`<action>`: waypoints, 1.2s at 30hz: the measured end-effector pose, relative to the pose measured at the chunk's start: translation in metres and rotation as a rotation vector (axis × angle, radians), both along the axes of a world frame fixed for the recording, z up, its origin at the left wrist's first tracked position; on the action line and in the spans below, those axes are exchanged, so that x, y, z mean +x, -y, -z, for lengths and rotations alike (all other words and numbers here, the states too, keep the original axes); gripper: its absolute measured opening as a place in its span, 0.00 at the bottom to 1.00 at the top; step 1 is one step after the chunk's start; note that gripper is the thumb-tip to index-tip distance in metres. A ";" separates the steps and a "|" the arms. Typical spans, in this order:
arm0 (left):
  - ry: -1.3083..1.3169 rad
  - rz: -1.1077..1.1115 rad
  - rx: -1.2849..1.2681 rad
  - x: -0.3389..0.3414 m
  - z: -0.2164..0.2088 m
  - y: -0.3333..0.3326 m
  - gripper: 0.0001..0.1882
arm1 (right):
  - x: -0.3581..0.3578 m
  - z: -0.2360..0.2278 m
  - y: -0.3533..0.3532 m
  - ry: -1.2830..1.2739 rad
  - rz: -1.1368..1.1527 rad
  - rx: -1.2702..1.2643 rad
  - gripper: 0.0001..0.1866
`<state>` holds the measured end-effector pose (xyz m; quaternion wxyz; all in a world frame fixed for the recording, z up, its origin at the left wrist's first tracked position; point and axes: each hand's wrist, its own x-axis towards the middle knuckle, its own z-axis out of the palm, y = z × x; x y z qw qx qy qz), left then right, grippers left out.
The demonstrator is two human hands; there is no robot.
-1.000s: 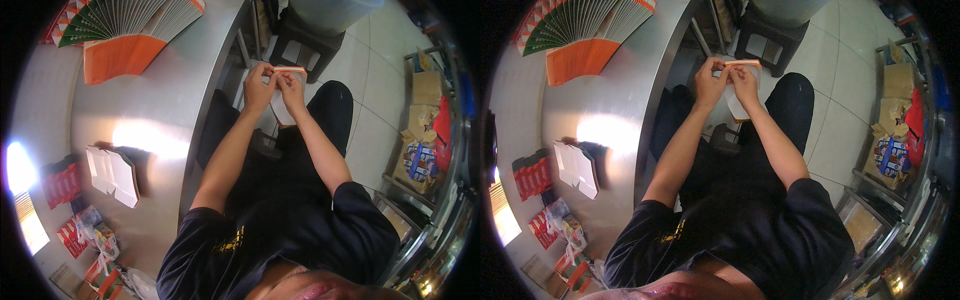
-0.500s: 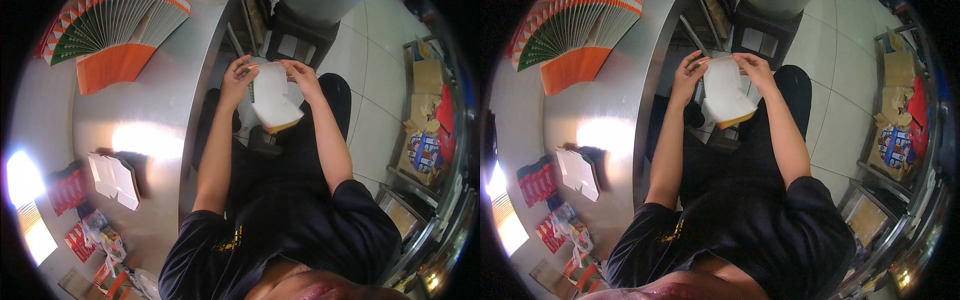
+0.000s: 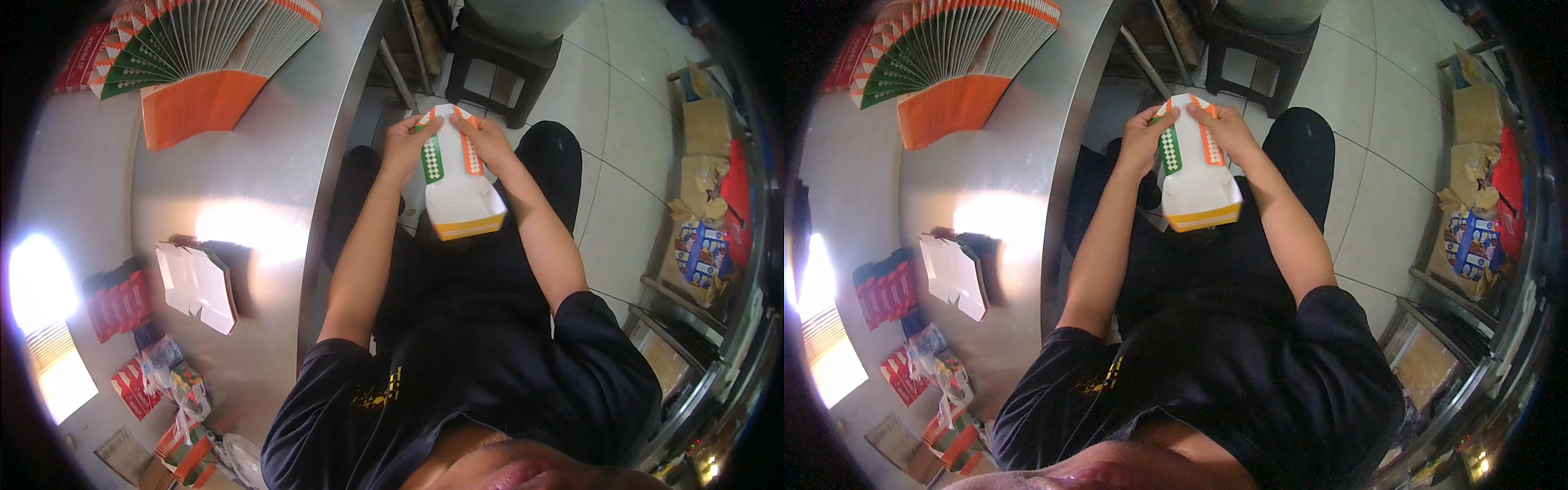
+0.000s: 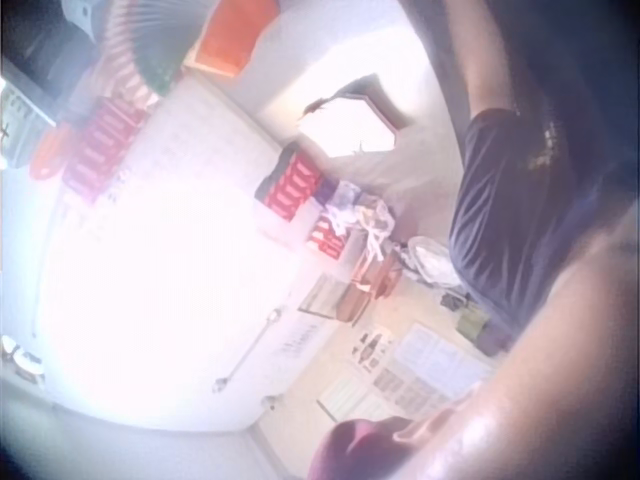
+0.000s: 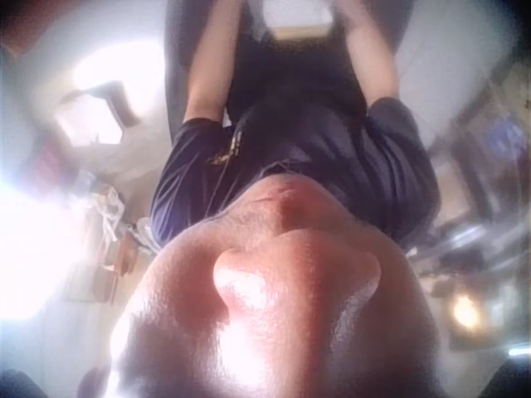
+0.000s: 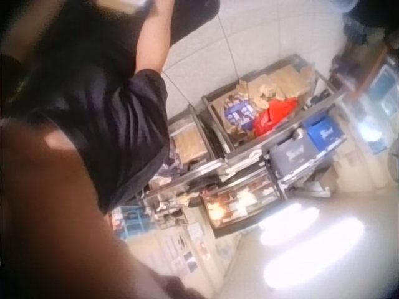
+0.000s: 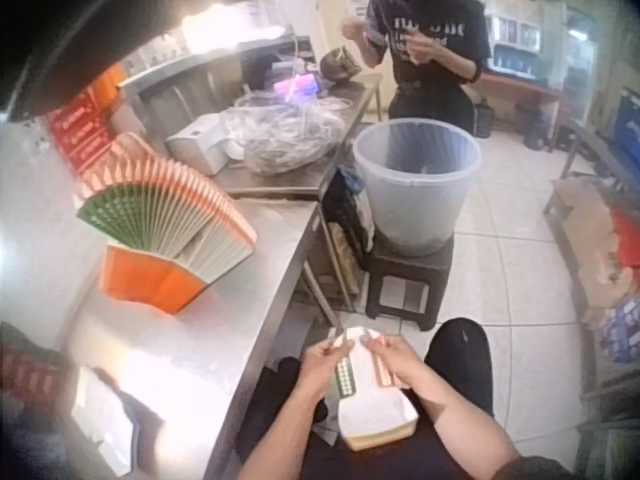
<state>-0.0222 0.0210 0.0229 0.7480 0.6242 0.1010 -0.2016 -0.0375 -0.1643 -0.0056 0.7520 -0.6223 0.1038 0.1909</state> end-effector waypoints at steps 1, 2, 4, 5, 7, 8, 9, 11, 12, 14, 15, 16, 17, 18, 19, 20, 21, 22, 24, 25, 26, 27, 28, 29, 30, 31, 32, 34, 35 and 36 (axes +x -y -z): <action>-0.001 -0.075 0.023 0.000 0.001 0.004 0.18 | -0.002 0.001 -0.007 0.035 0.032 -0.028 0.23; 0.017 -0.092 0.036 0.001 0.003 0.003 0.19 | -0.004 0.002 -0.012 0.070 0.064 -0.057 0.23; 0.061 -0.127 0.063 0.005 0.009 -0.001 0.20 | -0.005 0.004 -0.019 0.117 0.129 0.002 0.23; 0.055 -0.124 0.079 0.004 0.012 -0.001 0.20 | -0.005 0.005 -0.021 0.141 0.161 0.031 0.24; 0.041 -0.116 0.115 0.002 0.014 -0.001 0.20 | -0.004 0.004 -0.021 0.144 0.216 0.009 0.24; 0.005 -0.018 0.155 0.001 0.015 -0.002 0.21 | -0.004 0.003 -0.020 0.145 0.244 -0.002 0.24; -0.032 0.078 0.192 -0.002 0.016 -0.003 0.21 | -0.003 -0.002 -0.015 0.136 0.296 0.040 0.24; -0.076 0.256 0.121 -0.013 0.018 -0.002 0.22 | 0.001 -0.012 -0.004 0.119 0.400 0.125 0.24; -0.050 0.285 0.158 -0.016 0.012 0.001 0.22 | 0.002 -0.010 0.001 0.104 0.401 0.135 0.24; 0.003 0.341 0.232 -0.016 -0.001 0.007 0.23 | 0.007 -0.001 0.009 0.073 0.405 0.154 0.25; -0.008 0.356 0.249 -0.009 0.014 0.002 0.23 | 0.010 0.002 0.006 0.107 0.419 0.125 0.27; 0.003 0.277 0.230 -0.007 0.018 0.001 0.24 | 0.011 0.001 0.007 0.094 0.331 0.097 0.27; 0.014 0.197 0.211 -0.006 0.021 0.001 0.24 | 0.013 0.000 0.009 0.081 0.244 0.069 0.27; 0.028 0.119 0.197 -0.002 0.026 -0.001 0.24 | 0.014 -0.001 0.009 0.070 0.158 0.045 0.27; 0.061 0.091 0.217 0.003 0.031 -0.003 0.25 | 0.016 -0.001 0.011 0.014 0.046 0.033 0.27; 0.093 0.067 0.249 0.006 0.036 -0.005 0.25 | 0.016 -0.001 0.010 0.020 0.011 0.028 0.26; 0.119 0.046 0.283 0.007 0.032 -0.005 0.25 | 0.012 0.002 0.008 0.020 -0.020 0.024 0.25; 0.146 0.025 0.316 0.007 0.028 -0.005 0.25 | 0.010 0.005 0.007 0.020 -0.052 0.020 0.24; 0.143 0.032 0.392 0.008 0.022 -0.008 0.25 | 0.009 0.006 0.008 0.035 -0.125 -0.043 0.23; 0.144 0.034 0.430 0.010 0.020 -0.010 0.25 | 0.009 0.005 0.008 0.046 -0.162 -0.074 0.23; 0.168 0.042 0.482 0.010 0.017 -0.012 0.25 | 0.010 0.005 0.008 0.071 -0.183 -0.107 0.23; 0.192 0.055 0.533 0.010 0.013 -0.013 0.24 | 0.009 0.005 0.008 0.094 -0.199 -0.140 0.23; 0.216 0.069 0.584 0.010 0.010 -0.013 0.24 | 0.008 0.005 0.008 0.117 -0.215 -0.174 0.23; 0.235 0.049 0.617 0.010 0.007 -0.011 0.23 | 0.010 0.008 0.009 0.131 -0.214 -0.235 0.23; 0.254 0.029 0.648 0.008 0.000 -0.007 0.23 | 0.011 0.010 0.008 0.144 -0.214 -0.297 0.22; 0.273 0.009 0.679 0.007 -0.003 -0.004 0.23 | 0.012 0.012 0.008 0.157 -0.212 -0.360 0.22; 0.399 -0.032 0.693 0.007 0.002 -0.003 0.24 | 0.011 0.014 0.010 0.196 -0.188 -0.472 0.21; 0.648 -0.125 0.719 0.009 0.010 -0.004 0.29 | 0.006 -0.002 0.004 0.280 -0.147 -0.694 0.21; 0.659 -0.073 0.642 0.009 0.014 -0.003 0.34 | 0.002 -0.003 -0.002 0.362 -0.119 -0.694 0.21; 0.642 -0.036 0.622 0.005 0.008 0.006 0.34 | -0.003 -0.002 -0.005 0.440 -0.085 -0.696 0.21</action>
